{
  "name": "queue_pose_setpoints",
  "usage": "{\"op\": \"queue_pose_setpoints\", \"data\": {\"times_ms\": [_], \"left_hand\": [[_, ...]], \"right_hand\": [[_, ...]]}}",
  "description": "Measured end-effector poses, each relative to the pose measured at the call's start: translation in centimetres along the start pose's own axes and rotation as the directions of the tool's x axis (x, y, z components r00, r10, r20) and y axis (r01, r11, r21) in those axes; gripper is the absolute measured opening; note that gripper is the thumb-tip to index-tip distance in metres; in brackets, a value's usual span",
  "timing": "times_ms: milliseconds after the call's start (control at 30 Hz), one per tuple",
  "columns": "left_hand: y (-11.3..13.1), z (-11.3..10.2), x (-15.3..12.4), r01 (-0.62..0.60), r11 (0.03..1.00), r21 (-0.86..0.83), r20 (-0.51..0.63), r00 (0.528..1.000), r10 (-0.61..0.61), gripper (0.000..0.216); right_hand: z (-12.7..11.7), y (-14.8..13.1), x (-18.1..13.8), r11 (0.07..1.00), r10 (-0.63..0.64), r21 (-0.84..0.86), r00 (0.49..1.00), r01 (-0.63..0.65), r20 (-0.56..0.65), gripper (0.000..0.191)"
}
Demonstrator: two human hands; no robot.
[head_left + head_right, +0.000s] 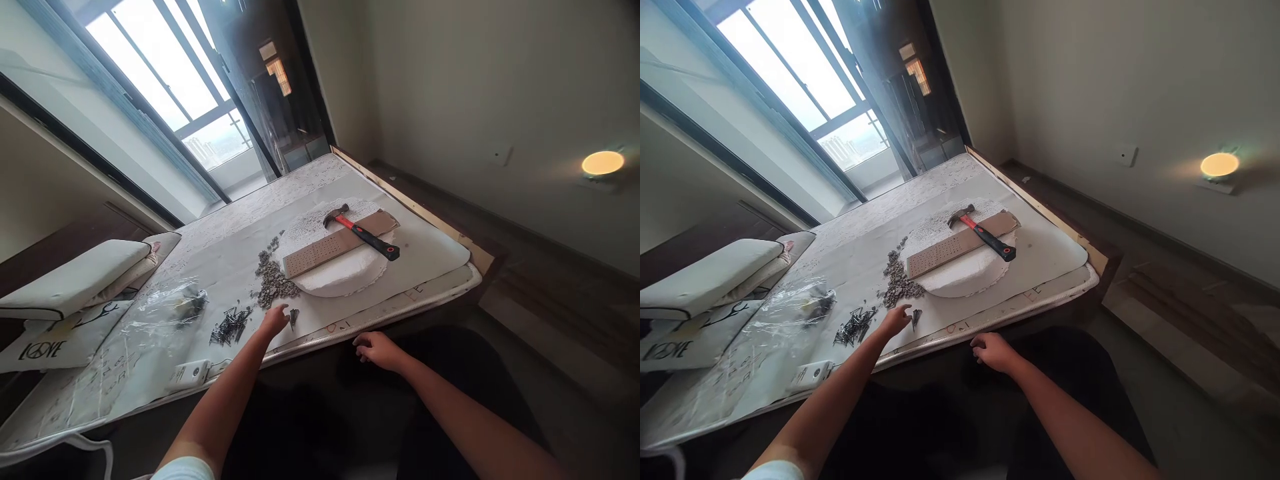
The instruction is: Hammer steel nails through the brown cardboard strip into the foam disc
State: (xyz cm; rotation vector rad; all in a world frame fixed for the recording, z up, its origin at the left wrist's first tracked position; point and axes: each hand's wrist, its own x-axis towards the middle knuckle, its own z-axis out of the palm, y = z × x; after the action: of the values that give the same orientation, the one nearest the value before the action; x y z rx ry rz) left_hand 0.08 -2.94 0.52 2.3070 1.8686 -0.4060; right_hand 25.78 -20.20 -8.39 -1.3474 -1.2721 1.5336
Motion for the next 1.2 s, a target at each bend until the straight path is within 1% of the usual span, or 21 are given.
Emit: {"op": "queue_pose_setpoints", "data": {"times_ms": [100, 233, 367, 467, 567, 700, 833, 933, 1033, 1133, 1200], "left_hand": [[0.2, 0.6, 0.1, 0.092, 0.994, -0.066, 0.042, 0.995, -0.089, 0.048], [0.4, 1.3, 0.2, 0.163, 0.983, -0.084, 0.013, 0.987, -0.163, 0.050], [0.3, 1.3, 0.6, 0.206, 0.974, -0.094, -0.027, 0.977, -0.210, 0.047], [0.2, 1.2, 1.0, 0.243, 0.958, -0.153, -0.070, 0.964, -0.256, 0.040], [0.1, 1.0, 1.4, 0.252, 0.943, -0.219, -0.078, 0.958, -0.275, 0.034], [0.0, 1.0, 1.4, 0.207, 0.948, -0.242, -0.062, 0.972, -0.228, 0.031], [0.1, 1.2, 1.2, 0.205, 0.958, -0.203, -0.047, 0.975, -0.218, 0.032], [0.6, 1.2, 1.0, 0.188, 0.969, -0.162, -0.049, 0.979, -0.198, 0.034], [1.3, 0.9, 0.5, 0.115, 0.990, -0.079, -0.088, 0.989, -0.122, 0.034], [1.7, 0.7, -0.4, 0.034, 0.999, 0.035, -0.143, 0.989, -0.029, 0.028], [1.9, 0.8, -1.1, -0.012, 0.995, 0.101, -0.137, 0.990, 0.026, 0.026]], "right_hand": [[0.0, -0.2, 0.0, 1.000, 0.004, -0.003, 1.000, -0.004, 0.006, 0.021], [-0.1, -0.4, -0.2, 1.000, -0.004, -0.026, 1.000, 0.004, 0.006, 0.022], [-0.2, -0.3, -0.2, 0.999, -0.009, -0.039, 1.000, 0.010, 0.004, 0.023], [-0.1, -0.2, -0.1, 0.999, -0.011, -0.039, 1.000, 0.012, 0.003, 0.023], [-0.2, -0.2, -0.1, 0.999, -0.004, -0.040, 1.000, 0.004, 0.004, 0.021], [-0.3, -0.3, -0.2, 0.998, -0.003, -0.060, 1.000, 0.003, 0.000, 0.022], [-0.5, -0.7, -0.4, 0.995, -0.022, -0.094, 1.000, 0.022, 0.005, 0.024], [-0.5, -1.0, -0.6, 0.992, -0.038, -0.122, 0.999, 0.038, 0.004, 0.024], [-0.5, -1.0, -0.6, 0.988, -0.039, -0.146, 0.999, 0.039, 0.002, 0.024], [-0.6, -0.8, -0.6, 0.982, -0.062, -0.178, 0.998, 0.060, -0.008, 0.025], [-0.6, -0.7, -0.6, 0.978, -0.078, -0.196, 0.997, 0.074, -0.013, 0.025]]}}
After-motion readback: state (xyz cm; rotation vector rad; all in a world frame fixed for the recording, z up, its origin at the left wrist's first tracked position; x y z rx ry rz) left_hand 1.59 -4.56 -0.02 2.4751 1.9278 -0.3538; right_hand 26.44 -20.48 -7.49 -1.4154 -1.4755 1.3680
